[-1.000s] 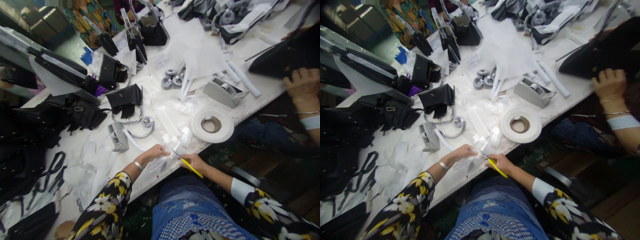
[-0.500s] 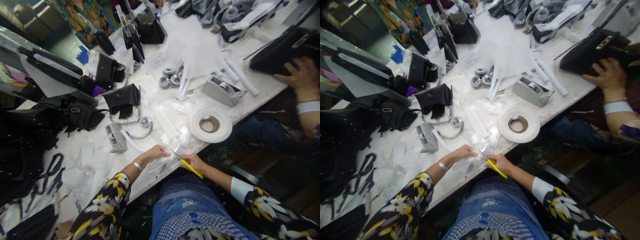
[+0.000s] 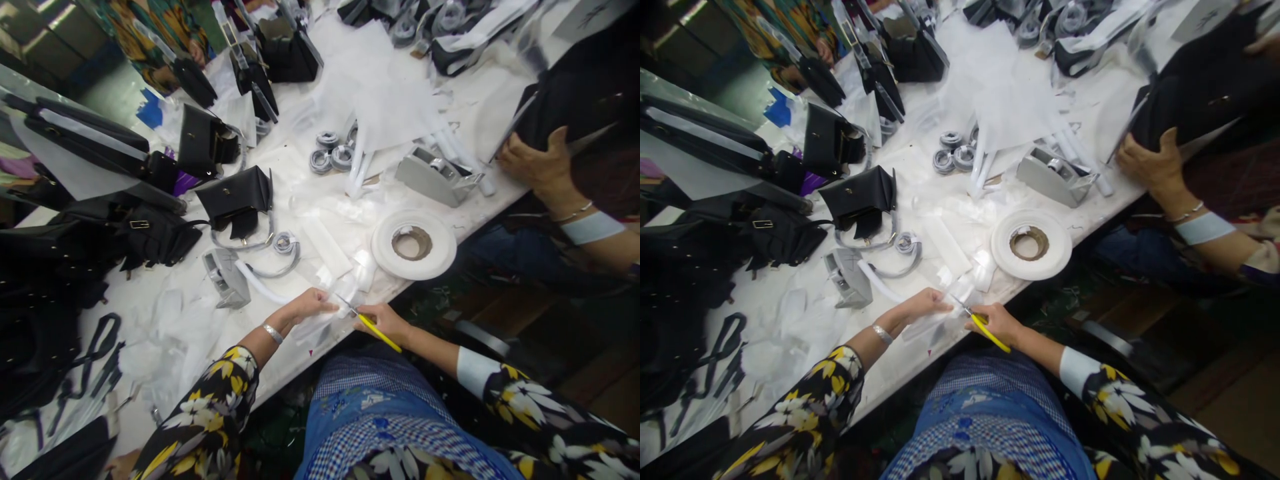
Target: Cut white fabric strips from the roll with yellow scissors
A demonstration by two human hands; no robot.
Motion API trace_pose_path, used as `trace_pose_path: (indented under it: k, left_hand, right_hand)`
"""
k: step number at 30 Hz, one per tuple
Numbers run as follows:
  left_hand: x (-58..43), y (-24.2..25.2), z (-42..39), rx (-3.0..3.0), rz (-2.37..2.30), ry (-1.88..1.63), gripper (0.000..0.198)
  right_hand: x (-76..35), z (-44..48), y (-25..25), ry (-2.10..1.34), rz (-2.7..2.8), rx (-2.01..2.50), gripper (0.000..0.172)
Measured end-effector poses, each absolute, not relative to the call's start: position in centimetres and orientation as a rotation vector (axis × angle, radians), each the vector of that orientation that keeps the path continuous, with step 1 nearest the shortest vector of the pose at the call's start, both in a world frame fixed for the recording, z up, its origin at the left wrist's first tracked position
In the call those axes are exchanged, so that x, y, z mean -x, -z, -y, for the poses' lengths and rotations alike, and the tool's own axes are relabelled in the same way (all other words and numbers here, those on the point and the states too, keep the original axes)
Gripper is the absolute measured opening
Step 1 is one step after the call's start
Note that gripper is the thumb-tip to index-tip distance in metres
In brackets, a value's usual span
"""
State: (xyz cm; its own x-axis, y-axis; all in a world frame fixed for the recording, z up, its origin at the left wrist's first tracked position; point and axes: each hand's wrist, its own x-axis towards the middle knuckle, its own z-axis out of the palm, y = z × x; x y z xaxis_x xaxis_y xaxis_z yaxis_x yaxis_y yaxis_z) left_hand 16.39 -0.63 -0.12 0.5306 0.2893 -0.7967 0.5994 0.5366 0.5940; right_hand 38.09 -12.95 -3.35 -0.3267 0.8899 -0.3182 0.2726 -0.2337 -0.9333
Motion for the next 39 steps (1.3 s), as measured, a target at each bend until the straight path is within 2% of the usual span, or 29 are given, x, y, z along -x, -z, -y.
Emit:
trace_pose_path:
  k: [11, 17, 25, 31, 39]
  left_hand:
    - [-16.9, 0.4, 0.3, -1.12, -1.089, 0.2, 0.047]
    - [-16.8, 0.5, 0.0, -1.121, -1.064, 0.259, 0.05]
    - [-17.2, 0.7, 0.6, -1.145, -1.102, 0.243, 0.052]
    - [-17.3, 0.3, 0.1, -1.065, -1.083, 0.258, 0.053]
    - [-16.8, 1.1, 0.4, -1.123, -1.11, 0.194, 0.05]
  right_hand:
    - [-37.9, 11.1, 3.3, -1.536, 1.624, 1.494, 0.035]
    - [-38.3, 11.9, 3.6, -1.547, 1.603, 1.415, 0.041]
    - [-37.9, 11.5, 3.7, -1.502, 1.642, 1.517, 0.038]
    - [-38.2, 11.5, 3.7, -1.505, 1.572, 1.41, 0.041]
    - [-38.3, 11.5, 4.9, -1.426, 1.551, 1.559, 0.043]
